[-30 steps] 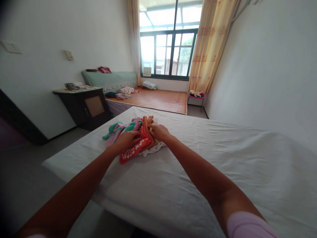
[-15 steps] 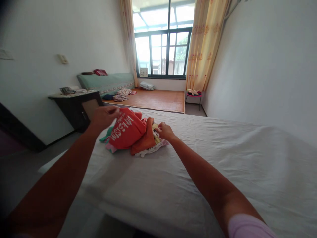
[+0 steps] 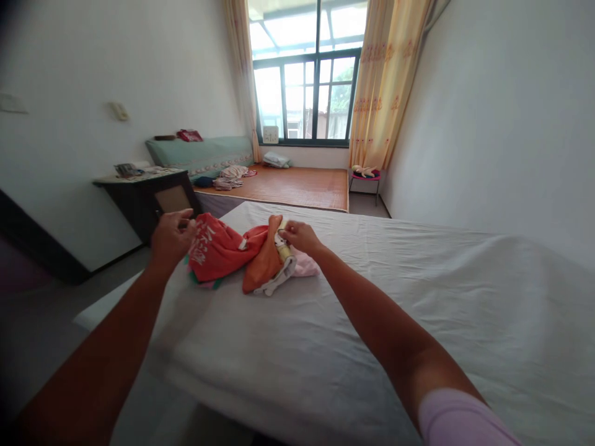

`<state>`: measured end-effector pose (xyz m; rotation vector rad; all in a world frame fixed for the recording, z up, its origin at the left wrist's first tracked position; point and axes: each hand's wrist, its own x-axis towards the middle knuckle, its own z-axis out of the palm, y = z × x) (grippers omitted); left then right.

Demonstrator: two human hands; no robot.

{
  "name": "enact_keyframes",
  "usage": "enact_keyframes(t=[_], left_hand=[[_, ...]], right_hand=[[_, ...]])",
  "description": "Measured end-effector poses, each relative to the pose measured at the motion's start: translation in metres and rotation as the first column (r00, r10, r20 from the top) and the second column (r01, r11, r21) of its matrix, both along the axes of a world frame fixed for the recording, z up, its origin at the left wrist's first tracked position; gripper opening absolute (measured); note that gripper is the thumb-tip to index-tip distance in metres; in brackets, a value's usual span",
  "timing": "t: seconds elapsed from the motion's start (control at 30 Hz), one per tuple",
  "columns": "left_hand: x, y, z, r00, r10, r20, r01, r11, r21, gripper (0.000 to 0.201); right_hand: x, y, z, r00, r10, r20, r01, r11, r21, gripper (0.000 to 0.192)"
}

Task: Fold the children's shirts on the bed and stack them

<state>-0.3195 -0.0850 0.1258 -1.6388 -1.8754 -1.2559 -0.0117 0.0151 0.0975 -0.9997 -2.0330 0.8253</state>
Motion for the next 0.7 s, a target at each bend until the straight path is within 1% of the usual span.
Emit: enact_keyframes(t=[0.03,0.07,0.1,0.13,0.17,0.2,0.23,0.27,0.3,0.33,0.37,0.4,0.43,0.47,0.5,0.53,0.57,0.6,0.63,0.7], left_hand=[[0.014,-0.001,-0.003,0.999,-0.010,-0.051,0.008,0.999,-0.033,0.035],[0.029,-0.002,-0.006,0.993,-0.069,-0.092,0.059,0.993,-0.104,0.032],[0.044,-0.001,-0.009,0.978,-0.176,-0.116,0.147,0.964,-0.222,0.030],[0.058,-0.001,-0.014,0.952,-0.285,-0.111,0.236,0.915,-0.327,0.029],[0.070,0.000,-0.019,0.925,-0.372,-0.077,0.316,0.866,-0.388,0.029],[0.080,0.002,-0.025,0.897,-0.440,-0.033,0.386,0.818,-0.426,0.029],[0.087,0.004,-0.032,0.879,-0.477,0.016,0.432,0.780,-0.454,0.030],[0.091,0.005,-0.039,0.868,-0.492,0.060,0.458,0.751,-0.476,0.030],[0.094,0.007,-0.046,0.864,-0.494,0.094,0.470,0.727,-0.501,0.030],[0.094,0.009,-0.052,0.863,-0.491,0.118,0.473,0.705,-0.528,0.030],[0.093,0.011,-0.058,0.861,-0.491,0.130,0.475,0.687,-0.550,0.031],[0.092,0.013,-0.062,0.858,-0.496,0.130,0.475,0.674,-0.566,0.031],[0.091,0.014,-0.065,0.857,-0.502,0.119,0.470,0.664,-0.581,0.030],[0.090,0.015,-0.068,0.858,-0.504,0.101,0.457,0.657,-0.599,0.030],[0.090,0.016,-0.069,0.864,-0.498,0.077,0.433,0.654,-0.620,0.028],[0.090,0.016,-0.069,0.872,-0.487,0.045,0.400,0.655,-0.641,0.027],[0.091,0.016,-0.068,0.881,-0.473,0.010,0.362,0.660,-0.659,0.026],[0.093,0.015,-0.067,0.888,-0.459,-0.029,0.323,0.668,-0.671,0.024],[0.094,0.013,-0.064,0.896,-0.439,-0.069,0.283,0.683,-0.673,0.023],[0.098,0.010,-0.054,0.909,-0.396,-0.130,0.227,0.732,-0.642,0.022]], right_hand=[[-0.008,-0.002,0.015,0.998,0.006,-0.055,0.000,0.994,0.113,0.024],[-0.014,-0.004,0.029,0.992,0.025,-0.125,0.000,0.979,0.202,0.026],[-0.020,-0.006,0.041,0.977,0.049,-0.209,0.009,0.964,0.265,0.028],[-0.023,-0.007,0.050,0.957,0.067,-0.284,0.024,0.952,0.306,0.030],[-0.023,-0.007,0.055,0.941,0.075,-0.330,0.039,0.944,0.327,0.033],[-0.021,-0.008,0.056,0.944,0.074,-0.320,0.041,0.940,0.338,0.035],[-0.017,-0.007,0.054,0.969,0.058,-0.241,0.030,0.938,0.346,0.036],[-0.011,-0.006,0.050,0.995,0.015,-0.103,0.023,0.935,0.355,0.035],[-0.004,-0.006,0.045,0.997,-0.052,0.063,0.025,0.930,0.366,0.032],[0.004,-0.005,0.040,0.968,-0.133,0.215,0.042,0.923,0.382,0.028],[0.011,-0.004,0.036,0.928,-0.211,0.309,0.075,0.914,0.400,0.025],[0.018,-0.003,0.034,0.907,-0.269,0.325,0.119,0.903,0.413,0.024],[0.023,-0.003,0.034,0.918,-0.292,0.268,0.166,0.897,0.410,0.025],[0.027,-0.002,0.036,0.949,-0.273,0.159,0.195,0.902,0.385,0.027],[0.031,-0.001,0.040,0.975,-0.223,0.017,0.203,0.916,0.347,0.031],[0.033,-0.001,0.044,0.977,-0.166,-0.132,0.199,0.931,0.305,0.035],[0.036,0.000,0.047,0.962,-0.117,-0.245,0.183,0.946,0.268,0.039],[0.039,0.000,0.050,0.954,-0.076,-0.289,0.149,0.960,0.239,0.042],[0.041,0.001,0.053,0.963,-0.050,-0.265,0.111,0.969,0.222,0.043],[0.046,0.002,0.055,0.994,-0.044,-0.104,0.066,0.973,0.221,0.042]])
